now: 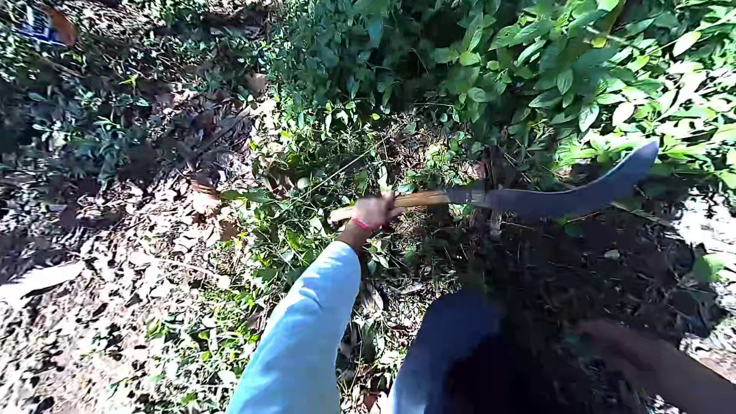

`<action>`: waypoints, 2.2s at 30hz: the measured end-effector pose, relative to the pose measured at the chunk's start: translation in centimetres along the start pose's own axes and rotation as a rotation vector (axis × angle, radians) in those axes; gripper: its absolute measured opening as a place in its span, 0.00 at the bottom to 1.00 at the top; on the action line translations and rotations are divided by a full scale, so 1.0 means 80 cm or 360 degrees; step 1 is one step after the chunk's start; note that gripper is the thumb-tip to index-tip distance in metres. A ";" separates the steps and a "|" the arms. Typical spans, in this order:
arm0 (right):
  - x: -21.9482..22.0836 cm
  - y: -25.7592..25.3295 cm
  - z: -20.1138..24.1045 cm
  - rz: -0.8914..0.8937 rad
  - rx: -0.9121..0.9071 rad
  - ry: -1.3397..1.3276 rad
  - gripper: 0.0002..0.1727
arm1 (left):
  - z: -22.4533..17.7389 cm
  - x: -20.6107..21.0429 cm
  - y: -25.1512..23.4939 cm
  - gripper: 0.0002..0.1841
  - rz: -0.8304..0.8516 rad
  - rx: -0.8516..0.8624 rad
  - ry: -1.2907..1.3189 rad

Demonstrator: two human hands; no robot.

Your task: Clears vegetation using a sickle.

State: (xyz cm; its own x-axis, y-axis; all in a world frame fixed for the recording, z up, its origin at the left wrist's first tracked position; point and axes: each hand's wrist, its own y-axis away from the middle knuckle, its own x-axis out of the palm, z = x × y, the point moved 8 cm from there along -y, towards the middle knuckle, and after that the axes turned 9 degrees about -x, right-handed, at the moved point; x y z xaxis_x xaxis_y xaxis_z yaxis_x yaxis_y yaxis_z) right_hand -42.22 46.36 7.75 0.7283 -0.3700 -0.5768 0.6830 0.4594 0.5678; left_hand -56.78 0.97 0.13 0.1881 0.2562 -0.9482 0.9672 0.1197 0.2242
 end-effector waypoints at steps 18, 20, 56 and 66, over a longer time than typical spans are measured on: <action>-0.007 -0.002 -0.006 0.0059 0.0095 0.0004 0.24 | 0.000 0.020 0.039 0.32 0.0345 -0.0205 0.0098; -0.006 -0.009 0.012 0.0044 0.0069 0.0002 0.24 | 0.044 0.040 0.017 0.32 0.0225 -0.0238 0.0117; -0.006 0.015 -0.012 0.0013 0.0095 -0.0065 0.22 | 0.214 0.140 0.118 0.34 0.0278 -0.1062 0.0370; -0.016 0.025 -0.015 0.0006 0.0151 -0.0091 0.23 | 0.003 0.044 0.104 0.35 0.0581 -0.0444 0.0161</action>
State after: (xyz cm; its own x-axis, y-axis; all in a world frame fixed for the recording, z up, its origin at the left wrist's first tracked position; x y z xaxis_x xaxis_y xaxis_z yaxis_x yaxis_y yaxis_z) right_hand -41.88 48.69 8.92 0.7308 -0.4151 -0.5419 0.6806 0.3830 0.6245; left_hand -48.01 2.62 -1.39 0.4764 0.4198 -0.7726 0.7555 0.2542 0.6039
